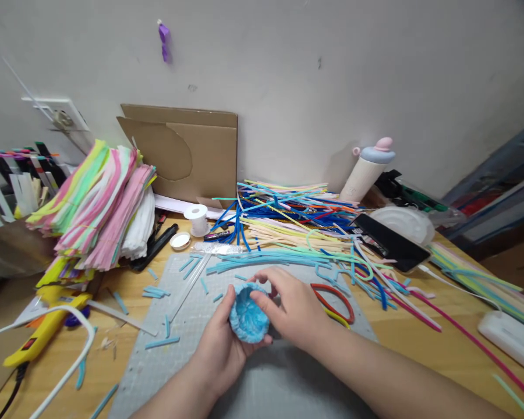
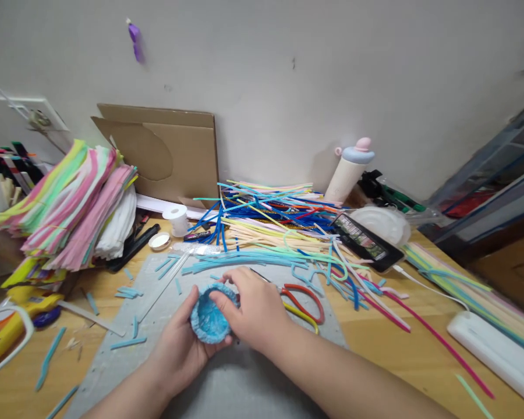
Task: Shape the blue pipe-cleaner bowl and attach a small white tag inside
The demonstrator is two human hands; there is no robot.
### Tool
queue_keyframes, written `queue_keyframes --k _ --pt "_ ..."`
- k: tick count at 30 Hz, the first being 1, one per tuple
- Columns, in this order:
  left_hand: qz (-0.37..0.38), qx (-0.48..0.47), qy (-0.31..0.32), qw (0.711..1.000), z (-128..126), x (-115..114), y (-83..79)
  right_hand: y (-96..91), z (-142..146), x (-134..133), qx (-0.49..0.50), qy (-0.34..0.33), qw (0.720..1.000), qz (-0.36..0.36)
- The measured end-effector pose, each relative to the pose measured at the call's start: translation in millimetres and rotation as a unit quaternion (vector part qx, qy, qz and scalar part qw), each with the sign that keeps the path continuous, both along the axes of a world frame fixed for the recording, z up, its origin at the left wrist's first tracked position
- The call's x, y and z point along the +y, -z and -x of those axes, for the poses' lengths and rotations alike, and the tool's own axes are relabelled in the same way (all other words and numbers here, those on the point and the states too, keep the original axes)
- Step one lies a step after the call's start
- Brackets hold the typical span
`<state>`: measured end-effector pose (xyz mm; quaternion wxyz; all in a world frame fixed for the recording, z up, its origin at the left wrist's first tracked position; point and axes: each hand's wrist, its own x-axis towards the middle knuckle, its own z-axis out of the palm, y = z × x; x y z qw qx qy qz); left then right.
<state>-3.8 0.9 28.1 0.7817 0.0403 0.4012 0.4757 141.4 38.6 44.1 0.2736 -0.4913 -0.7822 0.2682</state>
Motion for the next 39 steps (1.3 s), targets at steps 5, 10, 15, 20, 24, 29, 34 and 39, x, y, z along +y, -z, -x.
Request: queue_keyframes --k 5,10,15,20,24,29,34,39 --pt "0.000 0.010 -0.089 0.996 13 10 -3.9 -22.4 29 55 -0.080 -0.068 0.992 -0.064" --pt "0.015 0.011 -0.151 0.988 23 11 -3.8 -12.9 85 127 -0.162 -0.133 0.976 -0.054" --pt "-0.011 -0.027 -0.148 0.989 27 12 -4.8 6.1 121 152 -0.218 -0.120 0.968 -0.022" --pt "-0.038 -0.051 -0.148 0.987 27 11 -5.0 11.8 127 155 -0.214 -0.094 0.972 0.004" --pt "-0.065 -0.083 -0.149 0.983 26 8 -6.1 -0.2 117 158 -0.174 -0.084 0.981 0.010" --pt "-0.098 -0.109 -0.138 0.980 27 8 -8.5 -17.6 85 125 -0.052 -0.076 0.996 -0.011" --pt "-0.100 -0.032 -0.128 0.986 23 10 -7.2 -15.0 43 63 0.063 -0.099 0.993 0.008" --pt "-0.169 0.072 -0.044 0.982 14 4 3.6 2.9 19 35 0.148 -0.054 0.985 0.067"
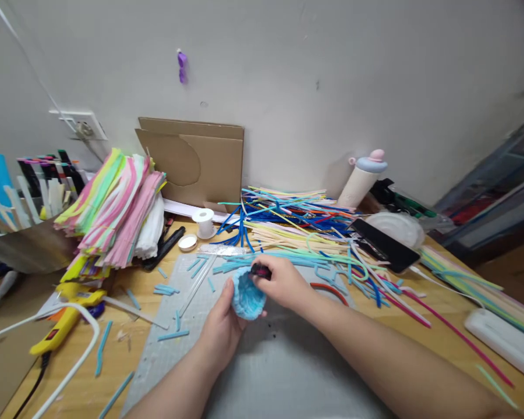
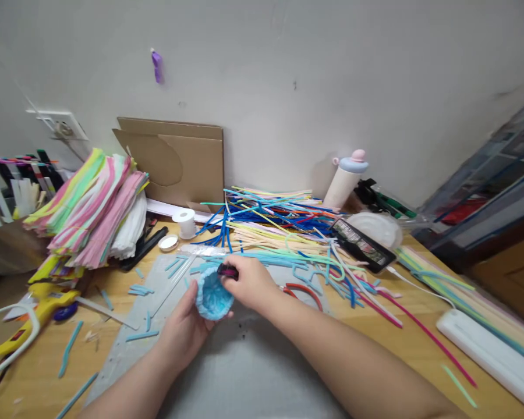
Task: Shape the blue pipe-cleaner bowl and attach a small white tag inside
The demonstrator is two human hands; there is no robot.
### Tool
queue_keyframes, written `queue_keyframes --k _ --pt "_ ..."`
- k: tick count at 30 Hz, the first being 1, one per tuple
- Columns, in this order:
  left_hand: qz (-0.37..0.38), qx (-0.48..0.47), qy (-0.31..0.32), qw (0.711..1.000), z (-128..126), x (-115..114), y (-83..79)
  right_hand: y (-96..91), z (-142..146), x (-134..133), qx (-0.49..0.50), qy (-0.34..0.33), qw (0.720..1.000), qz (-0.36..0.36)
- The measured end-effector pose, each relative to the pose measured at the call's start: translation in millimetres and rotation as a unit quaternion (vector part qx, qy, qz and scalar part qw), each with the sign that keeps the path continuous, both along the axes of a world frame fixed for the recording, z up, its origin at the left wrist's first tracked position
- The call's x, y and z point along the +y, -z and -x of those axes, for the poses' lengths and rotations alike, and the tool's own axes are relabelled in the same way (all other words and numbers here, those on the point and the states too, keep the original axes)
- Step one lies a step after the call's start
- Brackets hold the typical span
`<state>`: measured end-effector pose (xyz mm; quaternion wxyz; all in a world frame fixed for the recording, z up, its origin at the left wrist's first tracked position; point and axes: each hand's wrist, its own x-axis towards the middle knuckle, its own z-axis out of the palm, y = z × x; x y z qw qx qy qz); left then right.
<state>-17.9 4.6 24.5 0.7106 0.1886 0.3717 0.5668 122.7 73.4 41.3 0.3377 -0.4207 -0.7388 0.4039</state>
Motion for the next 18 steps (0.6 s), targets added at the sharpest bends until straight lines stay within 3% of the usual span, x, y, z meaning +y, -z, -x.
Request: queue_keyframes --k 3,7,13,18 --pt "-0.134 0.062 0.062 0.987 -1 -3 3.7 3.7 -6 -3 0.068 0.030 0.995 0.070" --pt "-0.267 0.208 0.069 0.938 1 -1 -2.0 -0.8 -9 -8 0.146 0.039 0.975 0.162" --pt "-0.317 0.287 0.075 0.901 -4 11 -29.2 -14.8 -10 -10 0.219 0.015 0.954 0.203" --pt "-0.341 0.232 0.041 0.910 -10 30 -53.2 -31.7 -15 -3 0.279 -0.006 0.939 0.200"
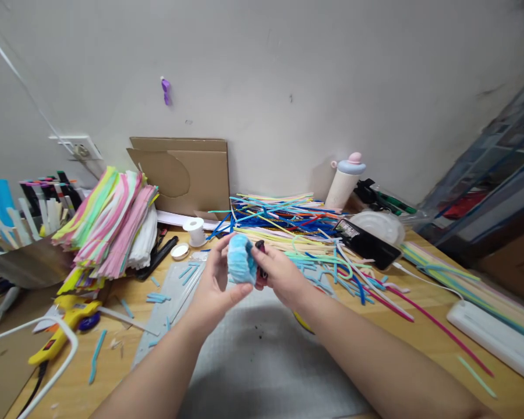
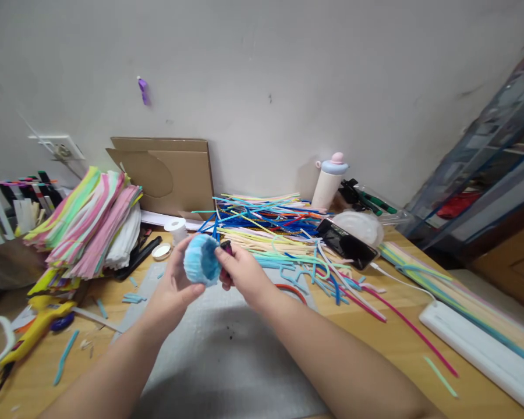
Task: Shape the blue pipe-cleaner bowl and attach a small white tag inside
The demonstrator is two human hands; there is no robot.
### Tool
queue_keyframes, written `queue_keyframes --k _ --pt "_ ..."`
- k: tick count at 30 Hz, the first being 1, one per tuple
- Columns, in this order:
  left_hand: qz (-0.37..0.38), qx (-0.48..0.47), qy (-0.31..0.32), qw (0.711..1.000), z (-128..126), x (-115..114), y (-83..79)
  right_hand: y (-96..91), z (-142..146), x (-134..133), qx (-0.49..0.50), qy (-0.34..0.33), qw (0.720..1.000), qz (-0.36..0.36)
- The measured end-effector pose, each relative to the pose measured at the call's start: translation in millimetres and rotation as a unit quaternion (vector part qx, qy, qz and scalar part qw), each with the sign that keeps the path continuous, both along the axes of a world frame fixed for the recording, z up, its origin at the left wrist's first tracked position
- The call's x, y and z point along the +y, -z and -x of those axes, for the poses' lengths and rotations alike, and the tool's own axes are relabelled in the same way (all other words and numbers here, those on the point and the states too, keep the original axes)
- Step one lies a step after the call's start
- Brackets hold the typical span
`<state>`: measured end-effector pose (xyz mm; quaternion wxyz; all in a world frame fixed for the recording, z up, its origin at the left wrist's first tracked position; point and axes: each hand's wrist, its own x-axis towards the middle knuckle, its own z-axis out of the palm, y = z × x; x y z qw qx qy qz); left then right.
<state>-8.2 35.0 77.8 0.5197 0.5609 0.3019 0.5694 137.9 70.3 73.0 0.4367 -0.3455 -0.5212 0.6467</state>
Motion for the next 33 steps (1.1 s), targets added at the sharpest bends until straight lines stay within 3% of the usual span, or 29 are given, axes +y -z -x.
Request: queue_keyframes --k 5,12,14,18,22,33 --pt "0.005 -0.086 0.036 0.996 7 18 -10.4 -15.5 -17 7 0.022 0.000 1.000 -0.019" --pt "-0.016 0.020 0.054 0.998 27 24 -7.4 -11.8 -33 6 -0.098 0.068 0.984 -0.132" --pt "-0.025 0.044 0.065 0.997 30 24 -8.6 -9.5 -33 6 -0.172 0.122 0.954 -0.214" --pt "-0.037 0.083 0.072 0.993 30 23 -9.9 -7.7 -30 3 -0.346 0.197 0.840 -0.368" --pt "-0.028 0.099 0.063 0.993 29 22 -7.6 -5.9 -27 0 -0.373 0.246 0.814 -0.371" --pt "-0.010 0.106 0.088 0.990 22 18 -0.3 -1.5 -28 0 -0.401 0.272 0.812 -0.326"
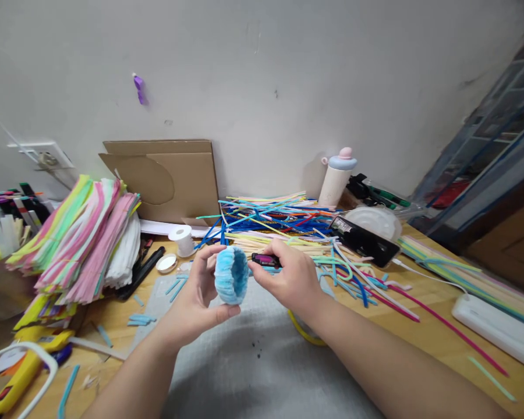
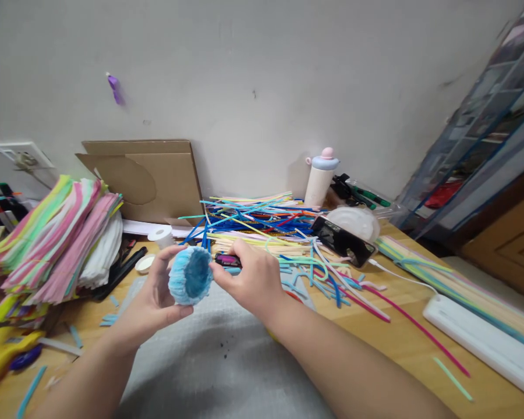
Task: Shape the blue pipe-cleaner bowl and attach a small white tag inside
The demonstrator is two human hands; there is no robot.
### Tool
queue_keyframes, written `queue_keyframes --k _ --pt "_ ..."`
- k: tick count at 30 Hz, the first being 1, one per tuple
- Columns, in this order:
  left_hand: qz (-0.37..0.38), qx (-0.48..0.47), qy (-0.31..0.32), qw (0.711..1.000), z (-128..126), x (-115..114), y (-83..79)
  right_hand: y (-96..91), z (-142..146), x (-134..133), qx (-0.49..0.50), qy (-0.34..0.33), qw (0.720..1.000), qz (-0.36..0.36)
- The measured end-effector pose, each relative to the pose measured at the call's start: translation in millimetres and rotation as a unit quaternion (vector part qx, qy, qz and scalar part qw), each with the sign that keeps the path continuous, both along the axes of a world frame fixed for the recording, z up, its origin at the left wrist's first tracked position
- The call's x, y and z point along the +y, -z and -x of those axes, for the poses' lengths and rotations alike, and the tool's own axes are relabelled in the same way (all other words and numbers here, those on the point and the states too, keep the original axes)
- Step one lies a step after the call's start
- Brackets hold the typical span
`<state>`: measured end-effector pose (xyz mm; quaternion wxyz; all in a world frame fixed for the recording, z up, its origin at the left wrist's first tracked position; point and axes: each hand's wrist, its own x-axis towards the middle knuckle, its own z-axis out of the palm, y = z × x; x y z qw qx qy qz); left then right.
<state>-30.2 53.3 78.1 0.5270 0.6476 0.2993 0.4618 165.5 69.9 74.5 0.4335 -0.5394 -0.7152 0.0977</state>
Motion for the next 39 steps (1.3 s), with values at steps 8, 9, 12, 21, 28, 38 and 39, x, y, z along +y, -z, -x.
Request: queue_keyframes --k 8,9,12,21,28,38,39 --pt "0.010 -0.004 0.003 1.000 -1 0 1.3 -0.1 1 0 0.003 -0.009 1.000 0.013" --pt "0.013 -0.005 -0.001 1.000 -1 0 1.3 -0.1 1 0 0.004 -0.010 1.000 0.015" --pt "0.024 -0.009 -0.007 1.000 0 -1 2.2 0.1 1 -1 0.006 -0.009 1.000 0.009" --pt "0.074 -0.040 0.023 0.996 -4 -2 6.3 -1.9 0 -5 0.011 -0.023 1.000 -0.007" --pt "0.141 -0.086 0.047 0.985 -6 -4 8.7 -1.6 0 -5 -0.002 -0.021 0.999 -0.028" --pt "0.166 -0.104 0.081 0.977 -5 -3 14.8 -1.0 1 -8 0.017 -0.045 0.998 -0.039" --pt "0.170 -0.106 0.087 0.976 -5 -3 15.8 -0.8 1 -8 0.018 -0.047 0.998 -0.043"
